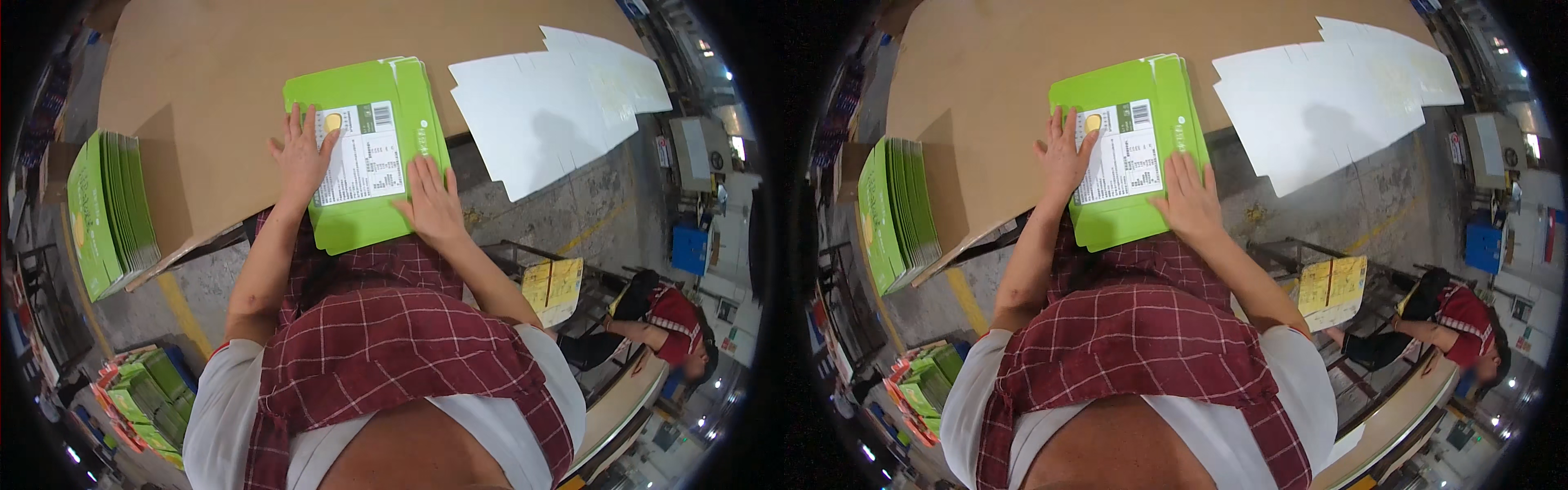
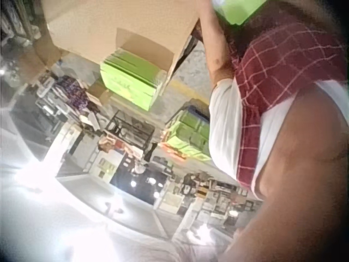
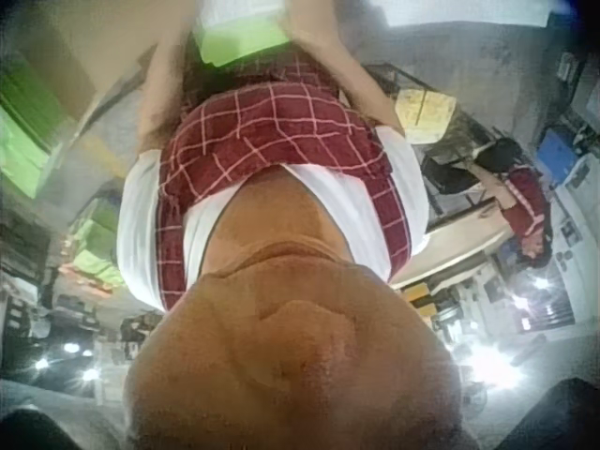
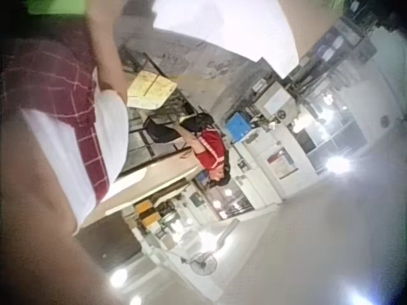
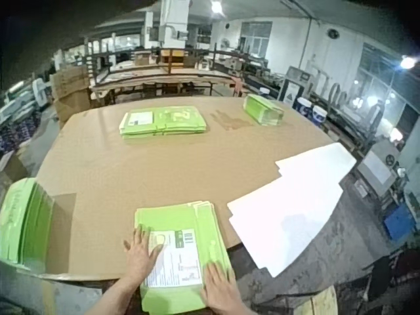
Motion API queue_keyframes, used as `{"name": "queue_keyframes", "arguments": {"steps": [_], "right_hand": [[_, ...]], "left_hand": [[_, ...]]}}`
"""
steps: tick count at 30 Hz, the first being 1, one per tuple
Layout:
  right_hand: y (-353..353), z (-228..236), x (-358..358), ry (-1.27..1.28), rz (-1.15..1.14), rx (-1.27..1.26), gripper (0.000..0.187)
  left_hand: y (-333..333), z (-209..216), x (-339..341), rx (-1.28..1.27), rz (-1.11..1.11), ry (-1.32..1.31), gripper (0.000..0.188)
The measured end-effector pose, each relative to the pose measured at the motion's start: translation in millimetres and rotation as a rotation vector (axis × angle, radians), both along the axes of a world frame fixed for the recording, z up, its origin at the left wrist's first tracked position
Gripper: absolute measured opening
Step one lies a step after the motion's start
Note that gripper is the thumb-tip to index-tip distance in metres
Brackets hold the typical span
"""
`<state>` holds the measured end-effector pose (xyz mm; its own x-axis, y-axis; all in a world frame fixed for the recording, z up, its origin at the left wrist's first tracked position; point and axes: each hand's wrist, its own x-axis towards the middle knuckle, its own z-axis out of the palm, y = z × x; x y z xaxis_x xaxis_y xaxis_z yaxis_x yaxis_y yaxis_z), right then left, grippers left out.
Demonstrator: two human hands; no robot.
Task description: Stacking and aligning printed cardboard packaging sheets on a work table.
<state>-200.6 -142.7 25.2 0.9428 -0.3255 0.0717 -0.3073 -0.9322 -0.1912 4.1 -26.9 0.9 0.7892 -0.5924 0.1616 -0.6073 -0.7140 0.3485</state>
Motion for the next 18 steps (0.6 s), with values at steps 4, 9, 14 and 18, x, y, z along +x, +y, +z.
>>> {"name": "queue_keyframes", "arguments": {"steps": [4,9,14,18], "right_hand": [[-60.0,21.8,-38.2,-0.184,-0.07,0.491,0.064],[-97.5,25.1,-29.7,0.306,-0.476,-0.417,0.051],[-96.3,80.4,-18.8,0.175,-0.313,0.257,0.047],[-48.9,149.2,-24.8,-0.574,-0.131,0.454,0.046]], "left_hand": [[-0.1,5.9,0.0,-0.009,0.018,0.009,0.059],[-3.1,-2.3,0.7,-0.027,-0.006,0.018,0.06],[-0.8,-7.7,1.3,-0.077,0.039,-0.023,0.056],[-0.8,-1.7,1.0,0.003,-0.012,-0.106,0.047]]}}
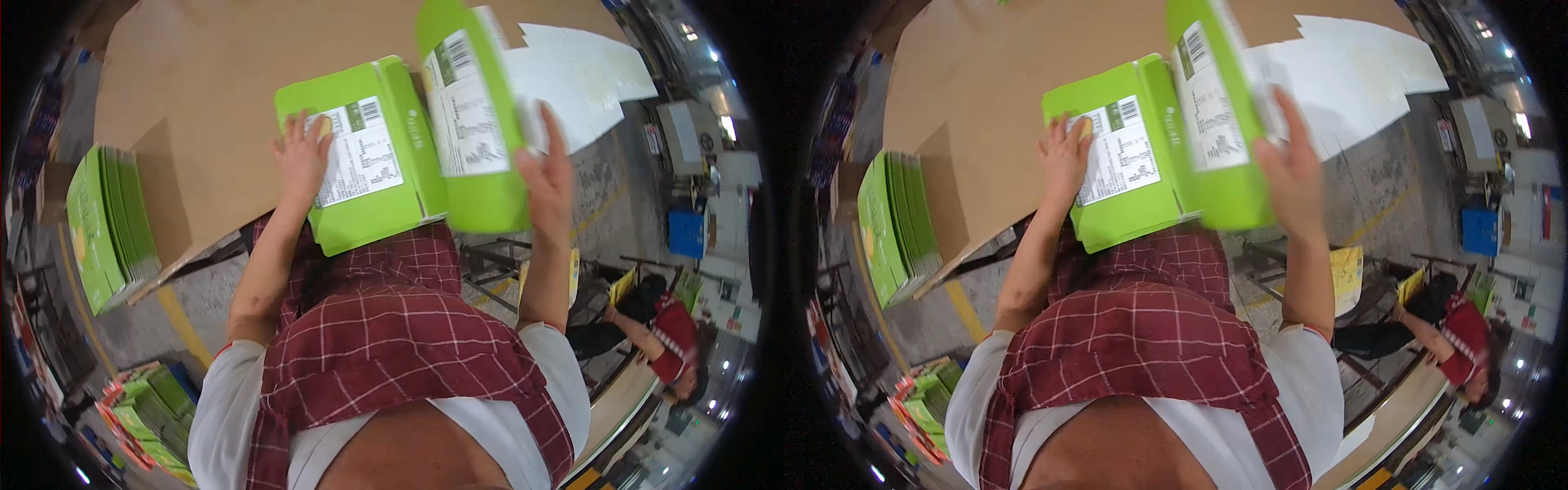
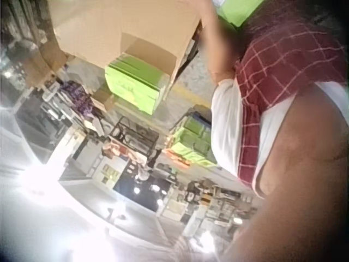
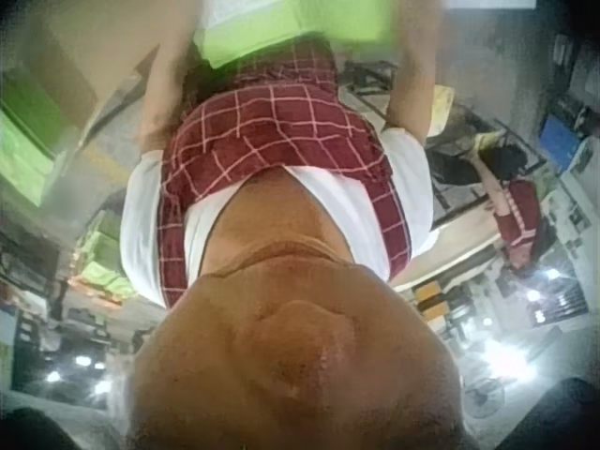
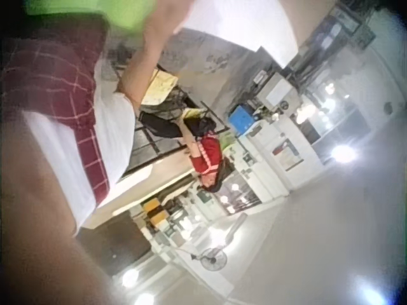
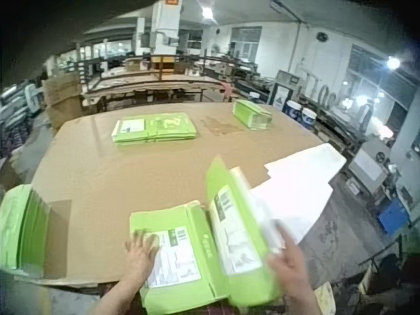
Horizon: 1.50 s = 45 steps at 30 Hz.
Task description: Stacking and aligning printed cardboard packaging sheets on a work table.
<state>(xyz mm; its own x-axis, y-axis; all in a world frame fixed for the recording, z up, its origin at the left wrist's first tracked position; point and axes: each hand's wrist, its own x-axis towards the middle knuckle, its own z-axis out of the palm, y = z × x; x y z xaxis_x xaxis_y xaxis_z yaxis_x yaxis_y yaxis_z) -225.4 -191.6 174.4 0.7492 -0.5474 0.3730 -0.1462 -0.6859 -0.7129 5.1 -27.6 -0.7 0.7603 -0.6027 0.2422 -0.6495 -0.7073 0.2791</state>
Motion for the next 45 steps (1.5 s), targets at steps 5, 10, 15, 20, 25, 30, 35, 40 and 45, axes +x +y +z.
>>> {"name": "queue_keyframes", "arguments": {"steps": [5,10,15,20,25,30,35,40,45], "right_hand": [[3.0,-42.5,8.3,-0.169,-0.148,1.04,0.041],[21.4,-119.3,33.6,0.052,-0.076,1.196,0.037],[15.8,-84.6,49.0,0.475,0.166,0.628,0.029],[-66.9,-141.4,31.3,0.187,-0.134,0.191,0.036],[-37.8,-114.8,74.4,0.055,0.223,0.506,0.049],[-3.9,-139.2,106.6,0.648,0.049,-0.599,0.057],[33.9,-135.5,24.8,0.677,0.237,-0.411,0.059],[-44.9,-117.7,-5.5,0.325,-0.198,-0.499,0.052],[-77.7,-130.1,-15.2,0.814,-0.244,-0.69,0.052]], "left_hand": [[-1.1,-2.9,2.8,-0.2,-0.136,0.224,0.044],[-8.0,9.6,10.4,-0.759,-0.164,0.673,0.062],[3.2,12.4,-2.7,-0.274,-0.087,0.247,0.072],[-3.6,11.0,-10.4,0.014,0.015,0.091,0.077],[-3.8,10.3,-12.1,0.036,0.018,0.099,0.077],[-8.4,12.7,-12.1,0.012,0.021,0.127,0.077],[-8.4,11.6,-11.0,0.001,0.044,0.101,0.077],[-3.8,11.4,-9.5,-0.022,0.052,0.1,0.076],[-9.6,10.4,-10.9,-0.005,0.049,0.154,0.077]]}}
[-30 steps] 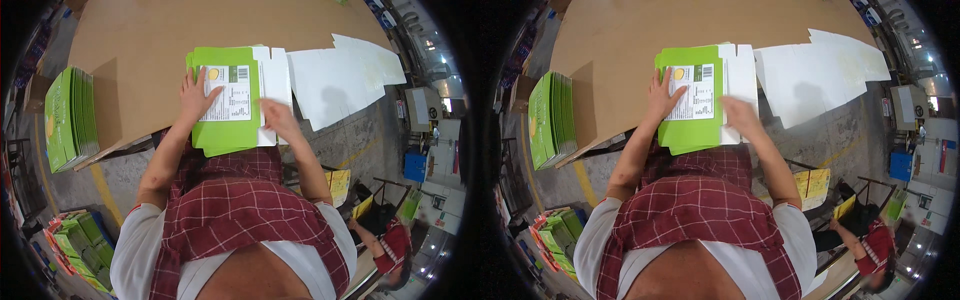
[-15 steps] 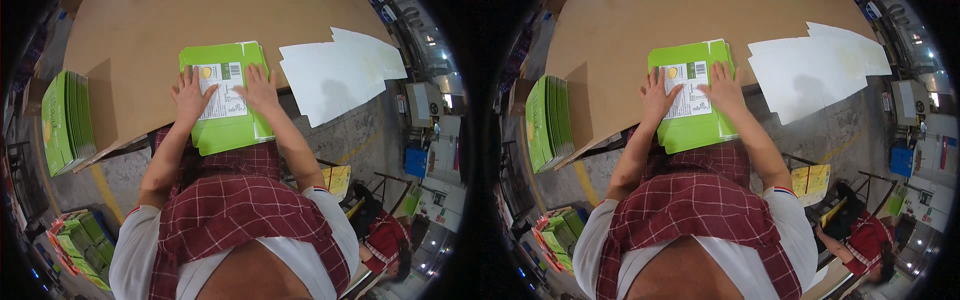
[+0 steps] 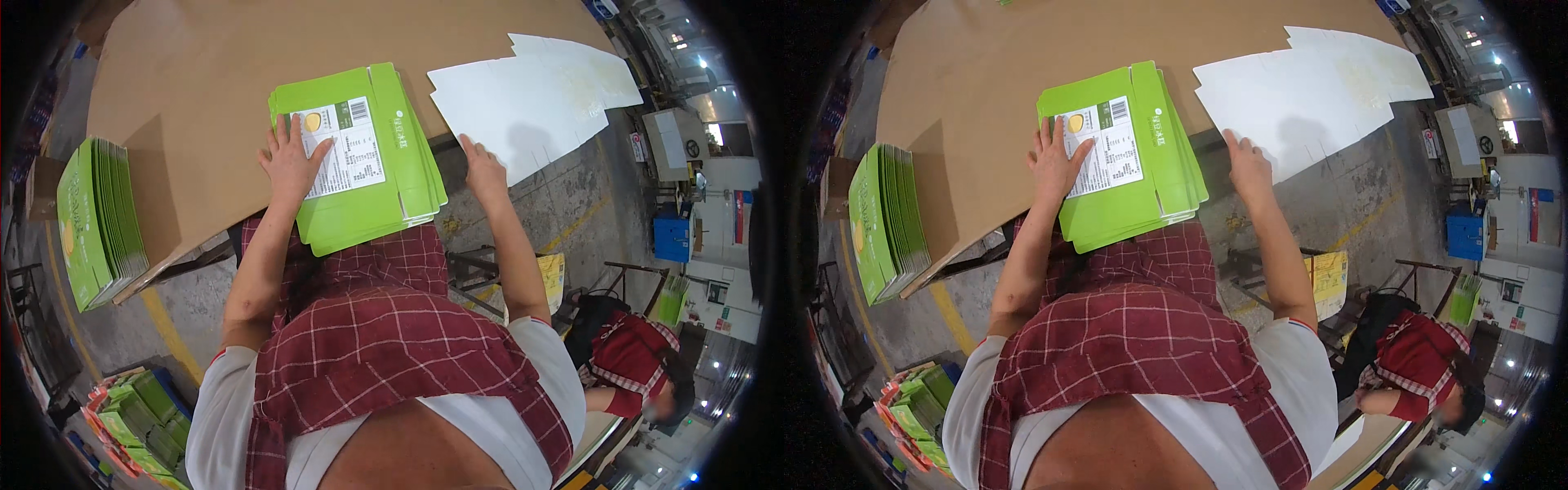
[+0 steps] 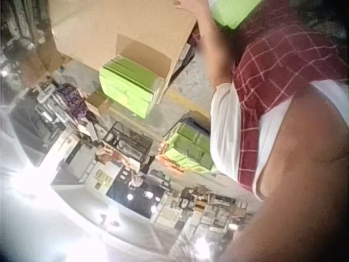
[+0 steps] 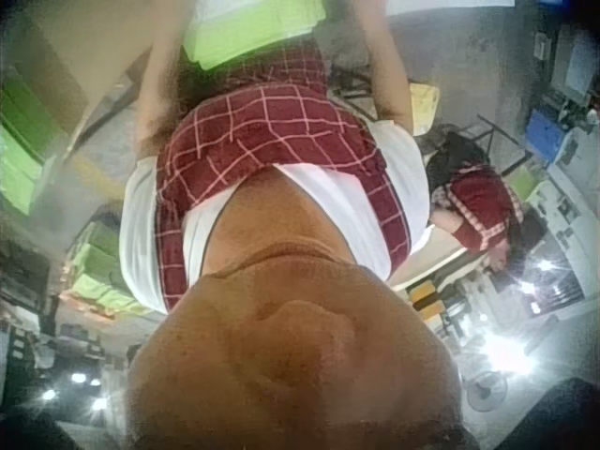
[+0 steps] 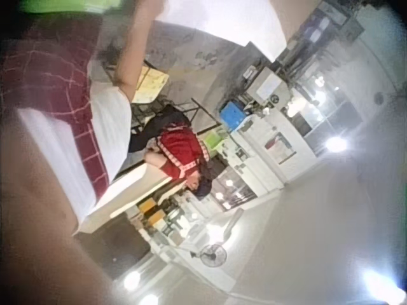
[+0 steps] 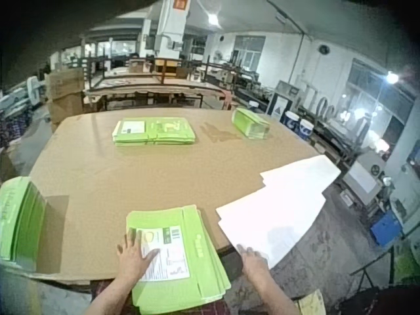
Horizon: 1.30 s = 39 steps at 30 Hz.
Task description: Stacking and aligning printed cardboard packaging sheets on a work table.
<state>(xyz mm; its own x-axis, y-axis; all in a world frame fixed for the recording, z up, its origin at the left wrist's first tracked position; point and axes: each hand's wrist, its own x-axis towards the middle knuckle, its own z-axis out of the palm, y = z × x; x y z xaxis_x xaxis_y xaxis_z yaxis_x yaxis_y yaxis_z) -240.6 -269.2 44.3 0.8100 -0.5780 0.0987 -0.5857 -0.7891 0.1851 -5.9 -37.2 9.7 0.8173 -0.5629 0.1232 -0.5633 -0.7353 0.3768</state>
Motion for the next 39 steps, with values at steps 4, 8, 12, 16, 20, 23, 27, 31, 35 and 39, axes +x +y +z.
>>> {"name": "queue_keyframes", "arguments": {"steps": [4,8,12,16,20,23,27,31,35,39], "right_hand": [[28.8,88.0,15.7,-0.305,0.037,0.508,0.043],[55.5,131.0,2.3,-1.078,-0.001,1.083,0.03],[66.4,106.6,-7.7,-1.516,-0.052,1.272,0.028],[73.9,83.3,3.3,-1.528,-0.148,1.448,0.028],[104.5,107.1,5.0,-1.421,0.082,1.504,0.023],[107.4,112.0,6.3,-1.513,0.16,1.528,0.022],[108.4,89.6,26.0,-1.231,-0.39,1.469,0.027],[107.1,31.7,33.2,-1.083,-0.357,1.545,0.027],[117.0,20.3,43.0,-0.754,-0.33,1.503,0.026],[118.9,16.6,47.0,-0.58,-0.227,1.488,0.025]], "left_hand": [[4.4,1.4,-0.8,-0.016,0.042,-0.068,0.076],[3.1,2.7,-2.5,-0.028,-0.046,-0.197,0.058],[0.7,3.0,-4.3,-0.067,-0.106,-0.209,0.046],[1.1,2.6,-5.0,-0.079,-0.11,-0.176,0.046],[3.3,2.9,-3.0,-0.129,-0.093,-0.112,0.044],[4.0,2.4,-1.5,-0.131,-0.106,-0.047,0.045],[5.8,-9.4,15.9,-0.224,-0.102,0.19,0.053],[11.1,15.9,24.1,-1.127,-0.064,0.968,0.067],[16.2,17.4,25.2,-1.067,-0.141,0.999,0.077],[15.5,-9.8,34.9,-0.302,-0.046,0.051,0.073]]}}
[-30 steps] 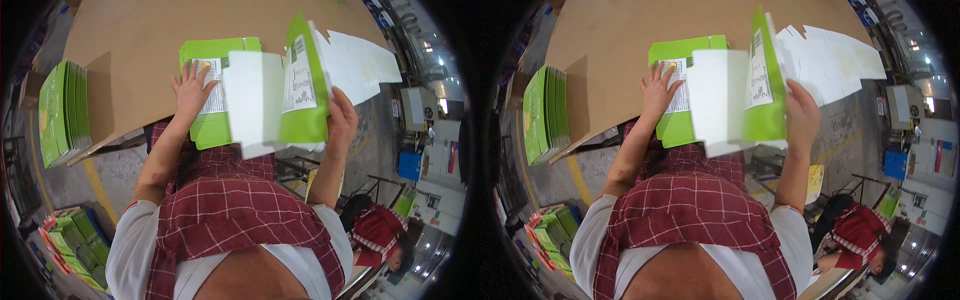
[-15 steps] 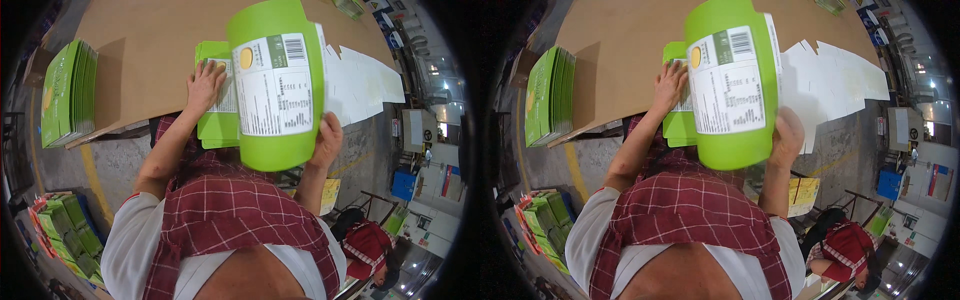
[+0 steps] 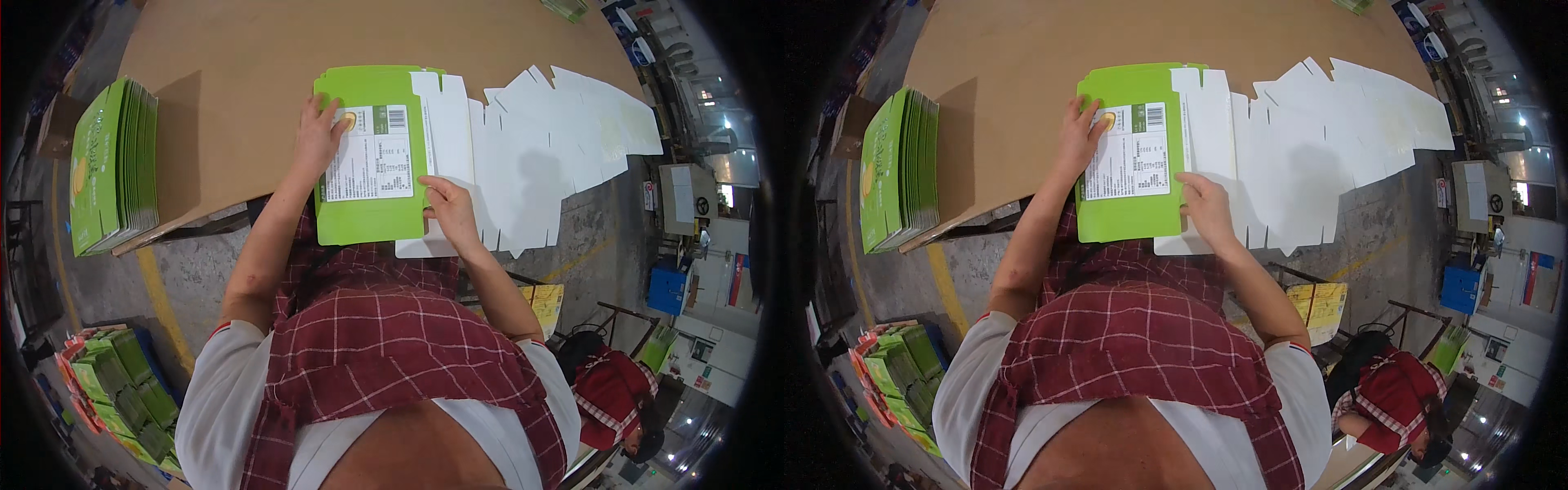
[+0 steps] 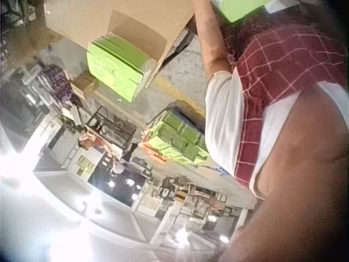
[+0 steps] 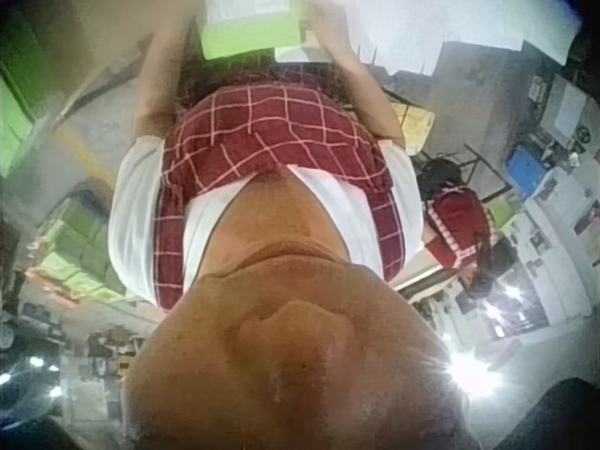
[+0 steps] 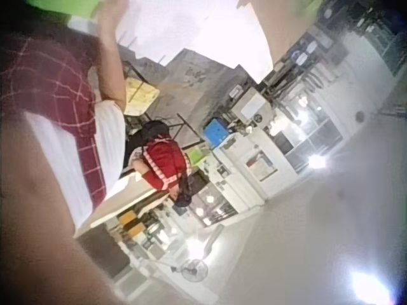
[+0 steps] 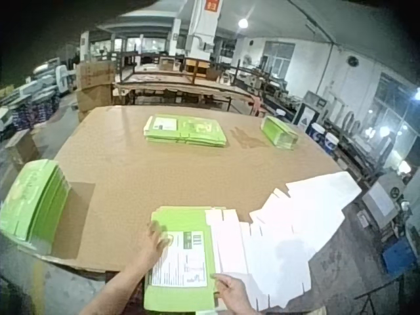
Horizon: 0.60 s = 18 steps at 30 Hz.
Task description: Stacking and aligning printed cardboard packaging sheets on a work table.
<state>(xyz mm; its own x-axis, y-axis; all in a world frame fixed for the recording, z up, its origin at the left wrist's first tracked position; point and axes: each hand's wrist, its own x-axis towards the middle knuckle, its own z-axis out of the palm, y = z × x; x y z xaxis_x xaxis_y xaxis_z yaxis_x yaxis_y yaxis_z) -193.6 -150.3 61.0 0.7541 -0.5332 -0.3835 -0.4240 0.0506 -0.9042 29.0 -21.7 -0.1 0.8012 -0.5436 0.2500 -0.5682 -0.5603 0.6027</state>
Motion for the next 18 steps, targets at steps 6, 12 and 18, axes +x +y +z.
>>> {"name": "queue_keyframes", "arguments": {"steps": [6,12,18], "right_hand": [[-28.7,18.4,-3.6,-0.033,0.116,-0.225,0.025],[-116.4,-31.7,-4.6,-0.128,0.16,-0.972,0.04],[-92.9,2.4,78.7,-0.269,0.207,-0.124,0.052]], "left_hand": [[-12.7,17.6,-30.2,0.292,0.03,-0.061,0.07],[-10.0,17.3,-33.4,0.333,-0.003,-0.135,0.067],[-13.7,19.1,-36.8,0.412,-0.014,-0.203,0.065]]}}
